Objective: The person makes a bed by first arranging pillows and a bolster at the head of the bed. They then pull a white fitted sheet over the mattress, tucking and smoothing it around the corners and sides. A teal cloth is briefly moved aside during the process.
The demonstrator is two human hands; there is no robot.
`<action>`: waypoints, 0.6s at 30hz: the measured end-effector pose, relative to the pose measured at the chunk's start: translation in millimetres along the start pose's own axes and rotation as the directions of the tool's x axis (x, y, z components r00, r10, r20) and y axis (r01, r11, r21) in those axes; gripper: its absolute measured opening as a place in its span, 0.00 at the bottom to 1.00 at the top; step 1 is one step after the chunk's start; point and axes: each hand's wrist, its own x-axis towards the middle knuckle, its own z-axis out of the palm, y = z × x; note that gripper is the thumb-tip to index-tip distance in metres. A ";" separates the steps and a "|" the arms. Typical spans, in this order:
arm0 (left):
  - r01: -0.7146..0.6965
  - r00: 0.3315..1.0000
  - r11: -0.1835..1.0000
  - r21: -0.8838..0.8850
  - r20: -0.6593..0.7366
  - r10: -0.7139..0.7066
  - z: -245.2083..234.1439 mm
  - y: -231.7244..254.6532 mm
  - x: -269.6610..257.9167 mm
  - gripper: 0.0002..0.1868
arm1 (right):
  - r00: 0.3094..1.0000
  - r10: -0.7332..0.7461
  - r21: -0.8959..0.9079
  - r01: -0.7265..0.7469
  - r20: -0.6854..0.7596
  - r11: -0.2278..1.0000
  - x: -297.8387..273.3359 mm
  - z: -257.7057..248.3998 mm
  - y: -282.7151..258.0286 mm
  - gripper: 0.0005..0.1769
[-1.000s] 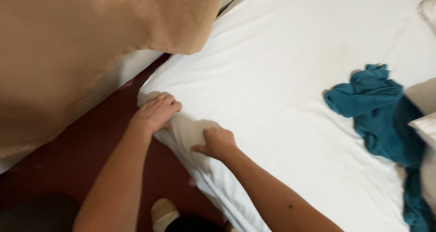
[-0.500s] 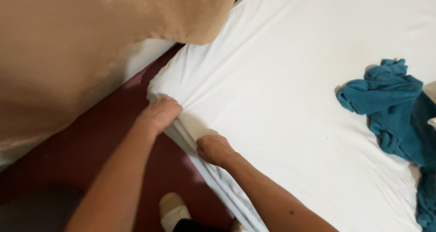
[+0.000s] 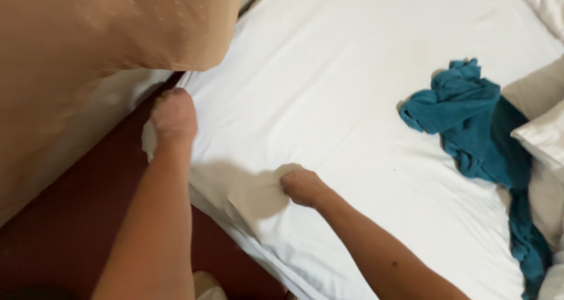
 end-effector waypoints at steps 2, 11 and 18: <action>-0.019 0.998 0.999 -0.030 0.051 0.021 4.8 -11.8 3.2 0.11 | 0.999 -0.017 0.026 0.016 0.028 1.000 4.6 4.5 -1.6 0.09; -0.058 0.996 0.997 -0.054 0.059 0.061 -28.9 -20.0 -4.7 0.11 | 0.990 -0.128 -0.012 0.128 -0.057 0.992 -2.5 -4.3 -6.3 0.07; -0.385 0.853 0.907 -0.169 0.312 0.419 -73.6 -12.8 -52.5 0.23 | 0.992 -0.008 0.068 0.016 -0.128 0.998 31.9 -18.8 -44.6 0.23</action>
